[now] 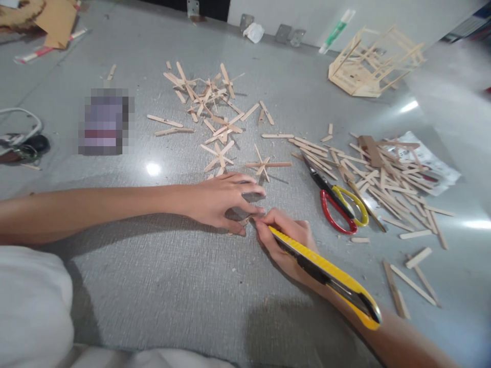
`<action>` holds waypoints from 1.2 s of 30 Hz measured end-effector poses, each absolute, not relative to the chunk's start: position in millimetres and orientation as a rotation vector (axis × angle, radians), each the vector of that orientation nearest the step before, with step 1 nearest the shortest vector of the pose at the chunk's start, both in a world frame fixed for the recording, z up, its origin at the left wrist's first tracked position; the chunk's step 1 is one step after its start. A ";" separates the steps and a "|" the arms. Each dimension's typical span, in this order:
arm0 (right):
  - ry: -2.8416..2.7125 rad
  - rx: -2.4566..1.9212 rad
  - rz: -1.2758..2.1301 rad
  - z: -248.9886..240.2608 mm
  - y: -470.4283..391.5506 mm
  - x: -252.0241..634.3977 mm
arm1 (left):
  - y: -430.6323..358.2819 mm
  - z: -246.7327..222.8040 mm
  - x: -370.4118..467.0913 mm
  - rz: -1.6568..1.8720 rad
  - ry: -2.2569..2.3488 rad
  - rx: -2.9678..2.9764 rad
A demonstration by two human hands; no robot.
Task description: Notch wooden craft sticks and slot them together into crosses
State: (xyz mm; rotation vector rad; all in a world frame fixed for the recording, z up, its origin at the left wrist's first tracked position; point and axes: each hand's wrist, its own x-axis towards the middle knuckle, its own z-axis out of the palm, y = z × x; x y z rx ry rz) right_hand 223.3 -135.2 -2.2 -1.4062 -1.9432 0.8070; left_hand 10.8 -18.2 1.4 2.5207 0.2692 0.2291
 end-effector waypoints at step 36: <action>-1.873 -1.429 0.958 -4.6 -132.9 225.3 | -16.6 2.7 10.1 0.232 0.272 2.573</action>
